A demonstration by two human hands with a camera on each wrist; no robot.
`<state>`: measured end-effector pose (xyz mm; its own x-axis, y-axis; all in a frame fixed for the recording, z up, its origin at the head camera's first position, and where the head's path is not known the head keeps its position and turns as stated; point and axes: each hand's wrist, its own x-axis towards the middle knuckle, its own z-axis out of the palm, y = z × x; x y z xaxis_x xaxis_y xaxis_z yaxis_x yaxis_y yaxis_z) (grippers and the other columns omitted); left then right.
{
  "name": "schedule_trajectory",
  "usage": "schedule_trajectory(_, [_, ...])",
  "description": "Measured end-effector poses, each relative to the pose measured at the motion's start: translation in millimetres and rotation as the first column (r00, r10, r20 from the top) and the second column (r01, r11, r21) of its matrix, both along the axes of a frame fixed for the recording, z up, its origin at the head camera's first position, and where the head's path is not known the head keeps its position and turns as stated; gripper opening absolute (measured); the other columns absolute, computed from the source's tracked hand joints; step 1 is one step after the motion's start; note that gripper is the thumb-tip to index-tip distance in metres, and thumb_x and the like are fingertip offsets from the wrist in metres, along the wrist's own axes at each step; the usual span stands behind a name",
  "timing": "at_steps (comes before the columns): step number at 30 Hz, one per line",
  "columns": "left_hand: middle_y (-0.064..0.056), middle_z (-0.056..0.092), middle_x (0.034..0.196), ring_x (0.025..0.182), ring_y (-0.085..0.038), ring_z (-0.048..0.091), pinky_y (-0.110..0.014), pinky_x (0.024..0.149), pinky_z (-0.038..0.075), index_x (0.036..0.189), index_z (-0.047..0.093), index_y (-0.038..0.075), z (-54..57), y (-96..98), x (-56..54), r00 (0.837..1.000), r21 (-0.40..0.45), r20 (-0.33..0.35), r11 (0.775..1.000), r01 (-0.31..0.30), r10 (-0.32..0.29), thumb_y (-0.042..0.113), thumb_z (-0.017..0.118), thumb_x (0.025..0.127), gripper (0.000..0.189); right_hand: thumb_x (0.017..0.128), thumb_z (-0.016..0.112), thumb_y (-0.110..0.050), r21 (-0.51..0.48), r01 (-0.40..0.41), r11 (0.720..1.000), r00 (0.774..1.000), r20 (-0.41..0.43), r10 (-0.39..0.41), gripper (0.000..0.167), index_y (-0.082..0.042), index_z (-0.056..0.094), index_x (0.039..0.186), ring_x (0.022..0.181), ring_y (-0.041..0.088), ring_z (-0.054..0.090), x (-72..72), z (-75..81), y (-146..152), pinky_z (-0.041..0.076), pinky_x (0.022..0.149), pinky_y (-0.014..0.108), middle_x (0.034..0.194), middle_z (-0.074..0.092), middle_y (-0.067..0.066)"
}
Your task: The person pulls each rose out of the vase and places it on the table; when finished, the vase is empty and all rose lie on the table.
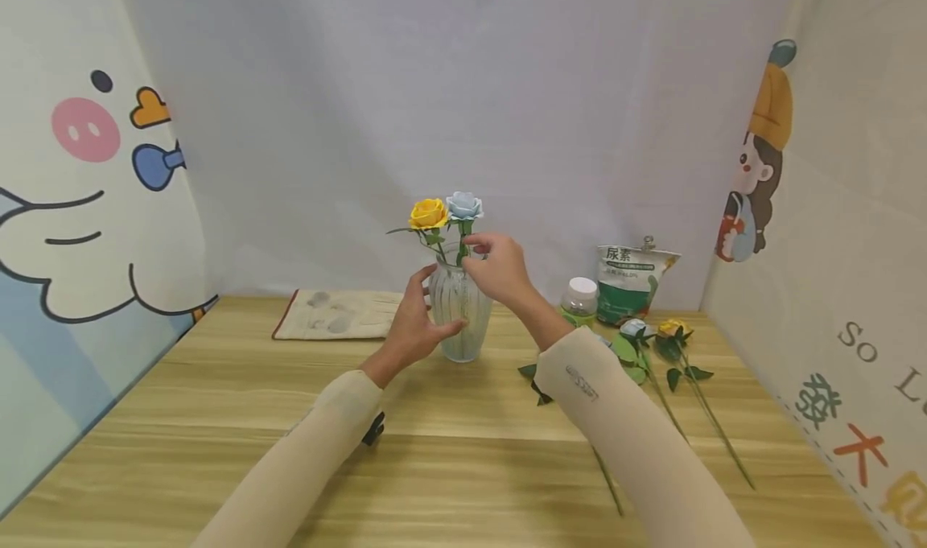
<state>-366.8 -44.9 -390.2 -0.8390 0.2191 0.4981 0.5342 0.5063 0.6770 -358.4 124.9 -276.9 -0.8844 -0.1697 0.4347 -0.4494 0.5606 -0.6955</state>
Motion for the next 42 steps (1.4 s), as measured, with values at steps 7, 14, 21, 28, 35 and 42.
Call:
schedule_trajectory(7, [-0.016, 0.033, 0.152, 0.13, -0.035, 0.047, -0.05, 0.103, 0.043, 0.154, 0.023, 0.013, -1.2, -0.9, 0.0, 1.0, -0.01, -0.004, 1.0, -0.002, 0.002, 0.03, 0.084, 0.081, 0.097, 0.092, 0.062, -0.005, 0.028, -0.057, 0.998, 0.998, 0.042, 0.056, 0.032, 0.003, 0.067, 0.123, 0.119, 0.034, 0.059, -4.8, 0.7, -6, 0.049, 0.097, 0.049, 0.125, 0.066, 0.018])
schedule_trajectory(14, [-0.016, 0.032, 0.152, 0.131, -0.034, 0.046, -0.049, 0.104, 0.043, 0.154, 0.022, 0.014, -0.7, 0.2, -1.7, 1.0, -0.019, 0.004, 1.0, -0.003, 0.003, 0.032, 0.083, 0.081, 0.096, 0.094, 0.061, -0.007, 0.02, -0.061, 0.998, 0.996, 0.062, 0.06, 0.034, 0.004, 0.064, 0.127, 0.117, 0.034, 0.06, -5.2, 0.1, -9, 0.05, 0.095, 0.048, 0.126, 0.065, 0.019])
schedule_trajectory(21, [-0.016, 0.033, 0.151, 0.129, -0.034, 0.047, -0.049, 0.102, 0.044, 0.153, 0.023, 0.014, 1.1, -0.4, -0.5, 1.0, -0.017, 0.007, 1.0, -0.001, 0.001, 0.031, 0.084, 0.081, 0.096, 0.092, 0.058, -0.006, -0.005, 0.002, 1.0, 1.0, 0.016, -0.002, 0.038, 0.002, 0.062, 0.128, 0.113, 0.032, 0.063, -4.8, -3.8, -10, 0.055, 0.078, 0.041, 0.13, 0.062, 0.017])
schedule_trajectory(28, [-0.016, 0.034, 0.15, 0.129, -0.034, 0.048, -0.047, 0.103, 0.044, 0.153, 0.023, 0.015, 0.1, 0.4, -2.2, 1.0, -0.019, 0.017, 1.0, -0.016, 0.017, 0.032, 0.084, 0.08, 0.097, 0.089, 0.058, -0.002, -0.082, 0.042, 0.996, 0.996, -0.077, -0.049, 0.037, 0.0, 0.063, 0.125, 0.104, 0.029, 0.068, -5.7, -6.8, -8, 0.045, 0.054, 0.022, 0.129, 0.063, 0.014])
schedule_trajectory(35, [-0.016, 0.033, 0.151, 0.13, -0.035, 0.047, -0.049, 0.104, 0.043, 0.153, 0.023, 0.014, 1.6, 1.6, -1.3, 0.999, -0.004, 0.034, 1.0, -0.011, 0.011, 0.029, 0.085, 0.08, 0.097, 0.086, 0.062, 0.002, -0.139, 0.061, 0.988, 0.983, -0.161, -0.083, 0.039, 0.001, 0.062, 0.125, 0.097, 0.028, 0.07, -8.1, -8.1, -8, 0.053, 0.068, 0.028, 0.129, 0.065, 0.012])
schedule_trajectory(42, [-0.016, 0.034, 0.152, 0.132, -0.035, 0.046, -0.05, 0.104, 0.043, 0.153, 0.023, 0.013, 2.1, 2.5, -1.9, 0.999, 0.011, 0.046, 1.0, -0.008, 0.008, 0.028, 0.085, 0.08, 0.097, 0.084, 0.064, 0.008, -0.167, 0.064, 0.984, 0.959, -0.263, -0.107, 0.038, 0.003, 0.063, 0.122, 0.091, 0.029, 0.07, -11.8, -10.7, -5, 0.055, 0.07, 0.031, 0.125, 0.065, 0.014])
